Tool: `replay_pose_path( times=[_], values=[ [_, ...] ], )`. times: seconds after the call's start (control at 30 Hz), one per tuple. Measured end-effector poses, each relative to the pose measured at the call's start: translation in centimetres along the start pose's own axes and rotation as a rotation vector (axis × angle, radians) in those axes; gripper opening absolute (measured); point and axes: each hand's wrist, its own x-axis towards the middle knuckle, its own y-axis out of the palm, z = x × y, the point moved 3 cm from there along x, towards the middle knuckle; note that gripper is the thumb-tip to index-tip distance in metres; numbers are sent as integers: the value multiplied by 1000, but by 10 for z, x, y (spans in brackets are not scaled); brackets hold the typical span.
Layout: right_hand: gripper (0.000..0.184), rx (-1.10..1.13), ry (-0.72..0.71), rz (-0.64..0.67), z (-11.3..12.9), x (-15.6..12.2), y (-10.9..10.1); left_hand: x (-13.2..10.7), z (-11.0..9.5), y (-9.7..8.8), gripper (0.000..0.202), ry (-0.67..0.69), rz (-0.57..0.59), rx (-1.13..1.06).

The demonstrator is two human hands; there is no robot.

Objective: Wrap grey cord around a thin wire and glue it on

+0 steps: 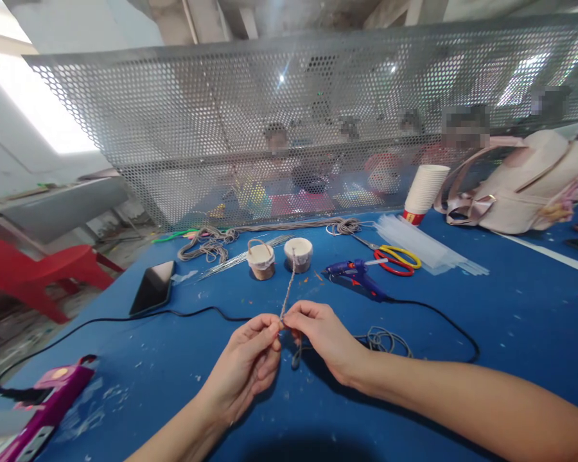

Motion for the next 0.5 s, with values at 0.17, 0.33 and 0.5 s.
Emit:
replay_pose_path(
  times=[0.17,0.33,0.5],
  values=[
    [12,-27,11,44,1,4,-2,-1,2,-1,22,-23,23,-6],
    [14,-51,16,80,3,8,-4,1,2,-3,21,-52,29,-26],
    [18,-58,80,60,-1,11,-6,3,1,-4,19,-40,30,-32]
  ],
)
